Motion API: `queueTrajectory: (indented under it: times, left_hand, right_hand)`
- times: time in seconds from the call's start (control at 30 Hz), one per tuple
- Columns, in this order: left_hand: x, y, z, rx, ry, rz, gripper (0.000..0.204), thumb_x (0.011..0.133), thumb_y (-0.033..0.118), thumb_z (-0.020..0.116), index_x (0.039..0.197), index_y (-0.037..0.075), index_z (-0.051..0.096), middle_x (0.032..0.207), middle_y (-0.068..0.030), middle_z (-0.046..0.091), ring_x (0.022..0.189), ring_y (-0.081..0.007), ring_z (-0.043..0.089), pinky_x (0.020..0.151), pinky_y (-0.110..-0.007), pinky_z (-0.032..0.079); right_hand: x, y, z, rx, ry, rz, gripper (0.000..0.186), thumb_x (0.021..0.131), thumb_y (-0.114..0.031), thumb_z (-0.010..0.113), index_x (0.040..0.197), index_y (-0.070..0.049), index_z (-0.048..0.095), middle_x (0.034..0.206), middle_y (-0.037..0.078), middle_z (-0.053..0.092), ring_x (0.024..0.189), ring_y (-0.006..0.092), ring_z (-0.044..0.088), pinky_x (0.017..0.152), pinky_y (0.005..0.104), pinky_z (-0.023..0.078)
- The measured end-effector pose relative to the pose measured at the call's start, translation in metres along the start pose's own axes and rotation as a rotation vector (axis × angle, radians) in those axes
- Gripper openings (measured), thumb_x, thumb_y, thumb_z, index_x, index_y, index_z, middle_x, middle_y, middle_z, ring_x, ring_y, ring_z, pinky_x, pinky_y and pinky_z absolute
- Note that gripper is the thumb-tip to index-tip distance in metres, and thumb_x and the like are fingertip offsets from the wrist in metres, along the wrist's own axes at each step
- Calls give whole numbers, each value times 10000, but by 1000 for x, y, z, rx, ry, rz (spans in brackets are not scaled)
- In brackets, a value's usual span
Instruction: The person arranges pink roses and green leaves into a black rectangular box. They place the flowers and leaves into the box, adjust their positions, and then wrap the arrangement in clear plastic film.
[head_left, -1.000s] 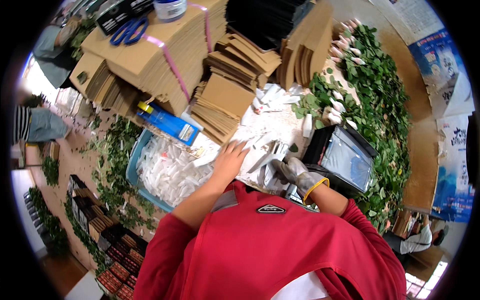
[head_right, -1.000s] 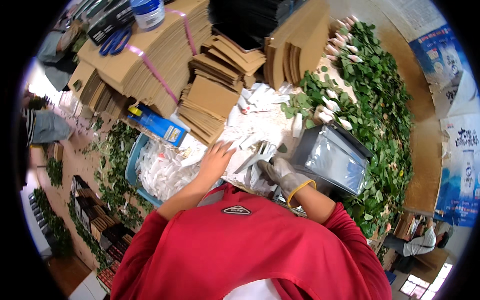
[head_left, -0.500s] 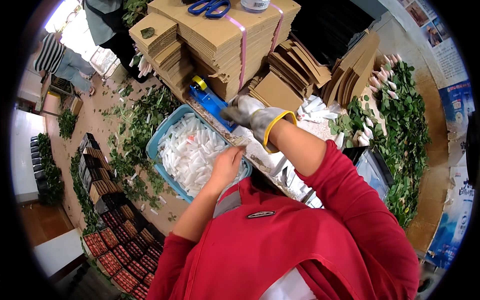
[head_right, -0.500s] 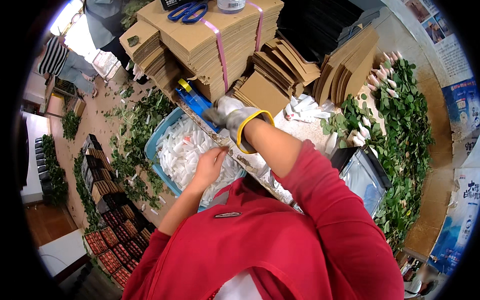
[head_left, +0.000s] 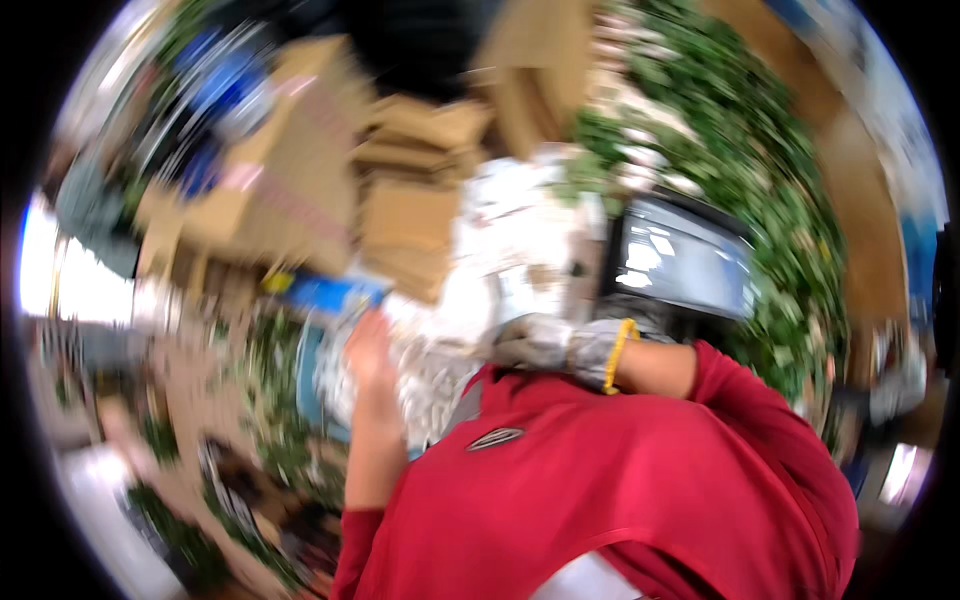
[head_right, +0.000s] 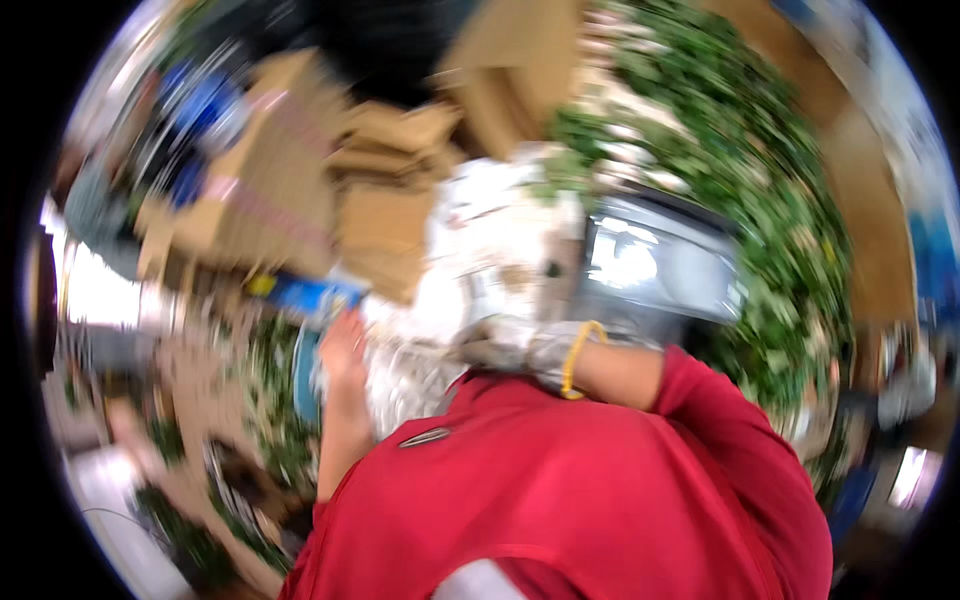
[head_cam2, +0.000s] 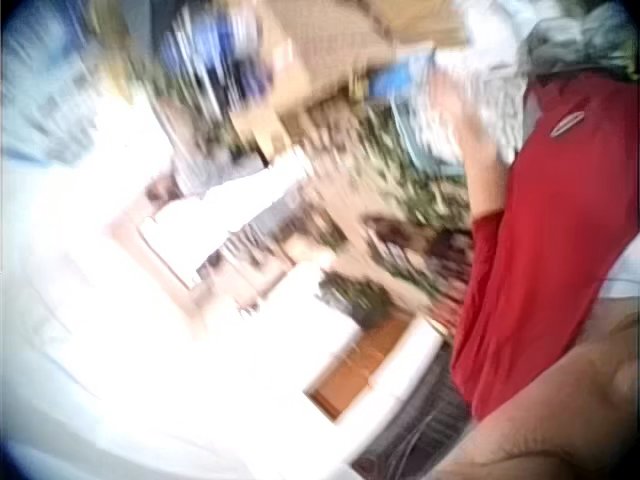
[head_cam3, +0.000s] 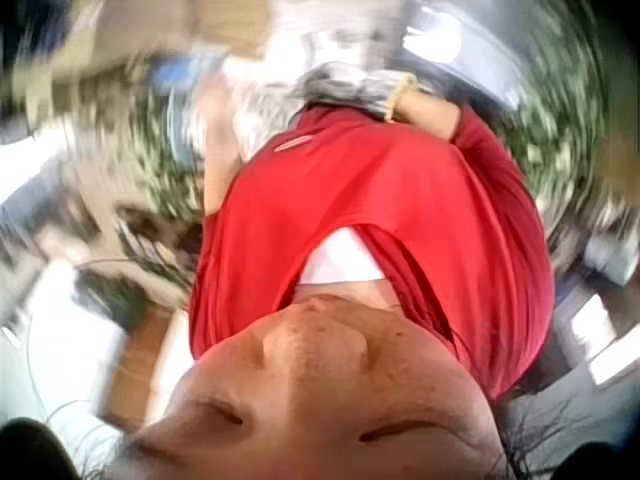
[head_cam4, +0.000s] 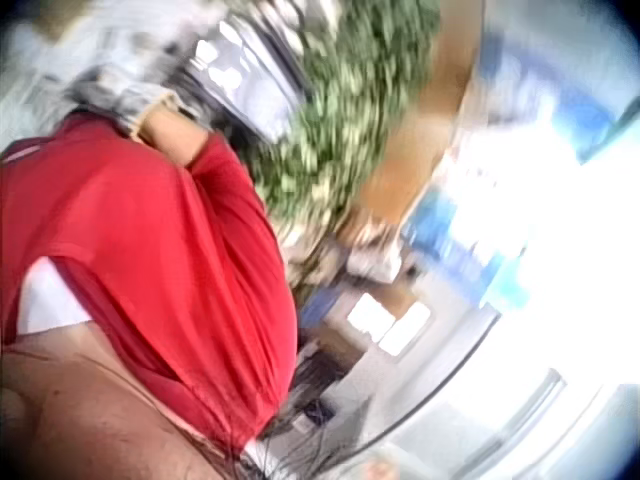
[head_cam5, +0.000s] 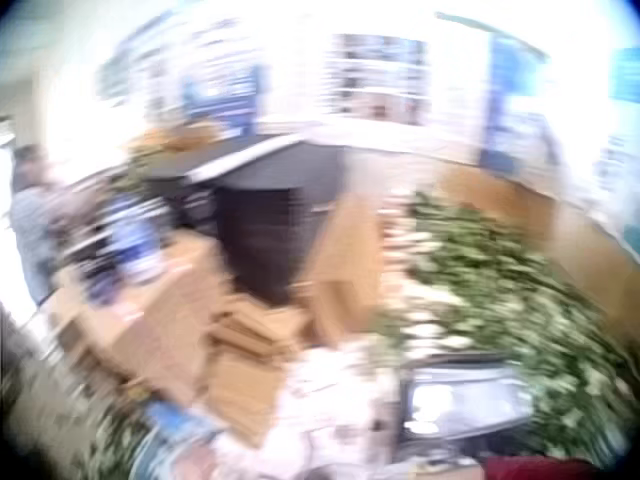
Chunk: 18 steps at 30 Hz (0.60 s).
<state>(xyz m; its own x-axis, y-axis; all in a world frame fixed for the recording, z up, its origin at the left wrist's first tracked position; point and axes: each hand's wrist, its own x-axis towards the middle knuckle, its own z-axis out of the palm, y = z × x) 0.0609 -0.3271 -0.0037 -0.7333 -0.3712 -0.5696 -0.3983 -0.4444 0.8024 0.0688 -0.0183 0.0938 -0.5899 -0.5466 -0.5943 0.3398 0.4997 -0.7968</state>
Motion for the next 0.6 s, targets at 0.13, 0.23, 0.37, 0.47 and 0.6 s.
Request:
queueTrajectory:
  times: [0.13,0.23,0.37,0.47,0.6]
  left_hand:
    - [-77,33,63,-91,-443,-220,568,1014,300,486,1498,55,318,1556,-91,338,1436,-270,294,1165,-456,247]
    - [-162,59,188,269,-1048,39,494,999,269,521,1430,39,452,1556,-104,334,1439,-287,287,1172,-456,234]
    - [-249,39,344,802,-1600,1395,339,912,74,567,1219,140,693,1534,-191,337,1390,-360,352,1109,-453,317]
    - [-288,2,471,949,-1432,1707,260,874,110,613,1101,159,730,1349,-170,529,1203,-344,507,975,-421,425]
    - [-166,-78,608,1861,-1441,1045,140,845,184,653,872,82,745,838,-108,712,737,-273,647,683,-412,509]
  right_hand:
    - [-99,23,-39,-296,279,-147,331,904,-332,618,953,-16,704,962,157,691,906,270,663,769,355,516]
    - [-150,146,-42,-202,567,-387,229,904,-194,573,979,-9,685,960,155,683,923,289,660,800,373,520]
    - [-242,180,-15,56,869,-159,198,952,-137,552,1007,13,670,1007,94,684,919,227,647,835,335,513]
    - [-248,176,-17,1065,1224,-221,193,914,-148,628,952,27,699,1013,110,697,915,139,630,796,273,494]
    - [-255,125,-74,832,1326,189,311,873,-297,666,971,-7,718,804,105,723,725,200,670,689,334,529]
